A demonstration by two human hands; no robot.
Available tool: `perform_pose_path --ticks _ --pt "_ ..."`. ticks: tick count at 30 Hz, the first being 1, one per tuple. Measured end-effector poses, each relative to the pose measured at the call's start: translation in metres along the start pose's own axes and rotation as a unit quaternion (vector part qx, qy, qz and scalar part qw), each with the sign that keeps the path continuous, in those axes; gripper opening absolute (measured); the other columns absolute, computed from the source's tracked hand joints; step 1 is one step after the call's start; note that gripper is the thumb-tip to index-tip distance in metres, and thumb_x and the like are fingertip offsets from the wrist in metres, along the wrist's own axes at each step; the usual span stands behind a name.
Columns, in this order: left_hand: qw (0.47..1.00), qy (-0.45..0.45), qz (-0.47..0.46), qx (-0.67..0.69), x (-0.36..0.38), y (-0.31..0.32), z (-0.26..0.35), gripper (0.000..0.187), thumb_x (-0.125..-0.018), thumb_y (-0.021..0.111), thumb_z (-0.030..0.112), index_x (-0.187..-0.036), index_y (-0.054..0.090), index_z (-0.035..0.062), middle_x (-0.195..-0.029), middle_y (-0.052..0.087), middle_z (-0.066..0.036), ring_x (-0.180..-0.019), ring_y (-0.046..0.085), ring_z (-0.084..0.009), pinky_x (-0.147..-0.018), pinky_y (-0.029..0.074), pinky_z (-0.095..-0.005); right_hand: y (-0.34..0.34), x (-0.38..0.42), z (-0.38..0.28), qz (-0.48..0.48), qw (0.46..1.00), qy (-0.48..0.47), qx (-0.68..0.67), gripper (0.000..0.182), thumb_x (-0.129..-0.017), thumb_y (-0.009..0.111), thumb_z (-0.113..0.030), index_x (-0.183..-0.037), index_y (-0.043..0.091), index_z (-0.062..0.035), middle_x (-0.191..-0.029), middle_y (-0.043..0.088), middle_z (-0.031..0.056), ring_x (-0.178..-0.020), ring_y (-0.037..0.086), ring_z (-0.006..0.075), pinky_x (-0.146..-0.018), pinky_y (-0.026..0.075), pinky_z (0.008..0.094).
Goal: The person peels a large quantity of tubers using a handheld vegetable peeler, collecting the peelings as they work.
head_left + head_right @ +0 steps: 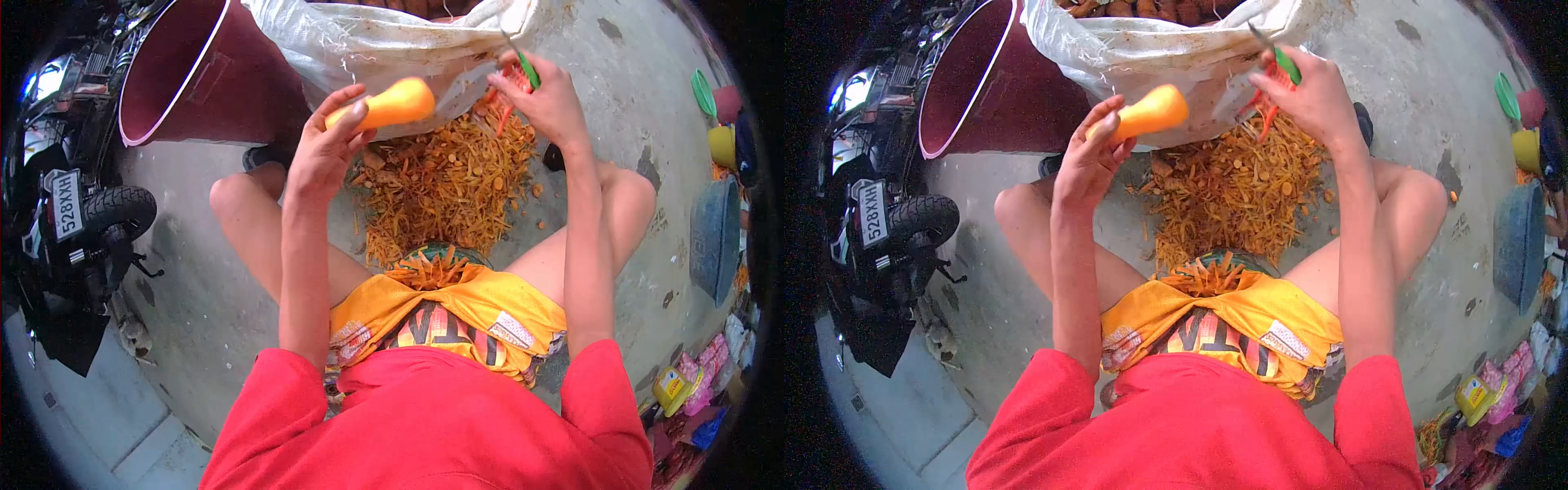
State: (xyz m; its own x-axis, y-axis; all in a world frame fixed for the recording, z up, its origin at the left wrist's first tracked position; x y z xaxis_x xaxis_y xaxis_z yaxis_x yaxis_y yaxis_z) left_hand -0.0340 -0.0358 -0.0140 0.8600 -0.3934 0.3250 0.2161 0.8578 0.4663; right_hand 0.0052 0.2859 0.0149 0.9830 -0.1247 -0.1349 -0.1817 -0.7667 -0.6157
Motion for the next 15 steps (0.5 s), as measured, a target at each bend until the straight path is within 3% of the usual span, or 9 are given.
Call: perform_pose_path --ticks 1,3,4,5,7,8,10,12,15 --pt "1.000 0.006 0.004 -0.001 0.001 -0.002 0.002 0.042 -0.095 0.075 0.015 -0.134 0.062 0.0045 -0.118 0.068 -0.004 -0.102 0.066 -0.0122 -0.093 0.055 -0.0287 0.000 0.003 -0.001 -0.002 1.000 -0.006 -0.002 0.028 -0.090 0.080 -0.023 -0.106 0.070 -0.0021 -0.083 0.074 0.0075 -0.074 0.069 0.0121 -0.071 0.055 0.0301" --pt "0.991 -0.006 -0.133 -0.017 0.006 -0.001 0.007 0.054 -0.094 0.074 0.013 -0.143 0.054 0.0033 -0.125 0.066 -0.007 -0.108 0.065 -0.0137 -0.094 0.055 -0.0294 0.008 0.008 -0.005 -0.070 0.988 -0.046 0.129 0.028 -0.091 0.078 -0.024 -0.104 0.069 -0.0010 -0.084 0.075 0.0124 -0.074 0.072 0.0191 -0.072 0.056 0.0331" --pt "0.989 -0.009 -0.147 -0.031 0.007 0.001 0.002 0.058 -0.094 0.072 0.015 -0.146 0.051 0.0016 -0.128 0.065 -0.008 -0.113 0.063 -0.0134 -0.093 0.054 -0.0295 0.016 0.011 -0.009 -0.098 0.985 -0.085 0.115 0.029 -0.091 0.077 -0.025 -0.103 0.069 -0.0007 -0.082 0.074 0.0171 -0.076 0.075 0.0271 -0.071 0.056 0.0365" --pt "0.990 -0.024 -0.141 -0.018 0.007 0.005 -0.007 0.060 -0.094 0.074 0.022 -0.146 0.051 0.0021 -0.125 0.065 -0.005 -0.106 0.064 -0.0123 -0.089 0.053 -0.0273 0.024 0.014 -0.010 -0.097 0.985 -0.086 0.112 0.029 -0.091 0.077 -0.025 -0.103 0.069 -0.0007 -0.082 0.074 0.0171 -0.076 0.075 0.0271 -0.071 0.056 0.0365" --pt "0.993 -0.013 -0.072 -0.093 0.007 0.021 -0.018 0.055 -0.094 0.076 0.027 -0.139 0.057 0.0018 -0.115 0.068 -0.003 -0.097 0.063 -0.0095 -0.083 0.051 -0.0256 0.043 0.021 -0.022 -0.183 0.976 -0.093 0.070 0.027 -0.090 0.077 -0.023 -0.102 0.068 -0.0008 -0.079 0.072 0.0182 -0.073 0.074 0.0292 -0.068 0.055 0.0377" --pt "0.993 -0.016 -0.074 -0.091 0.007 0.032 -0.023 0.055 -0.094 0.076 0.027 -0.139 0.057 0.0018 -0.115 0.068 -0.003 -0.097 0.063 -0.0095 -0.083 0.051 -0.0256 0.054 0.023 -0.021 -0.187 0.978 -0.087 0.026 0.030 -0.089 0.077 -0.029 -0.095 0.063 -0.0030 -0.081 0.068 0.0212 -0.075 0.067 0.0423 -0.066 0.053 0.0443" --pt "0.954 0.052 -0.012 -0.297 0.007 0.045 -0.029 0.048 -0.094 0.078 0.032 -0.128 0.065 0.0013 -0.102 0.069 0.000 -0.088 0.059 -0.0066 -0.078 0.050 -0.0253 0.063 0.027 -0.030 -0.180 0.979 -0.097 0.007 0.029 -0.088 0.077 -0.028 -0.098 0.065 -0.0036 -0.082 0.068 0.0218 -0.077 0.067 0.0432 -0.067 0.054 0.0448" --pt "0.954 0.067 -0.012 -0.291 0.008 0.049 -0.034 0.045 -0.094 0.079 0.033 -0.123 0.068 0.0008 -0.098 0.070 0.000 -0.086 0.059 -0.0060 -0.076 0.050 -0.0253 0.067 0.027 -0.033 -0.192 0.976 -0.099 -0.017 0.029 -0.088 0.077 -0.027 -0.106 0.069 -0.0053 -0.087 0.070 0.0228 -0.083 0.068 0.0444 -0.070 0.055 0.0467" --pt "0.946 0.088 -0.004 -0.311 0.008 0.046 -0.037 0.041 -0.093 0.079 0.032 -0.116 0.071 -0.0003 -0.091 0.071 0.000 -0.080 0.059 -0.0060 -0.072 0.051 -0.0257 0.066 0.029 -0.034 -0.169 0.980 -0.106 0.013 0.030 -0.087 0.077 -0.026 -0.107 0.070 -0.0048 -0.088 0.070 0.0227 -0.085 0.068 0.0439 -0.072 0.056 0.0472"
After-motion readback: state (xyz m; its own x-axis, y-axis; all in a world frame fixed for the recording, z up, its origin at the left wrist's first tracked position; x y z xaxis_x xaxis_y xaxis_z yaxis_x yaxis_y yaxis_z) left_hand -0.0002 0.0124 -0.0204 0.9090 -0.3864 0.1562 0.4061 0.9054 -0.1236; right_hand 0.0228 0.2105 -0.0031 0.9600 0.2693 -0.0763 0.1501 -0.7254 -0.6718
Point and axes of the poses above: each hand's wrist, its own x-axis away from the middle knuckle, its own y-axis out of the palm, z = x × y, the point moved 2 cm from there along -x, towards the middle knuckle
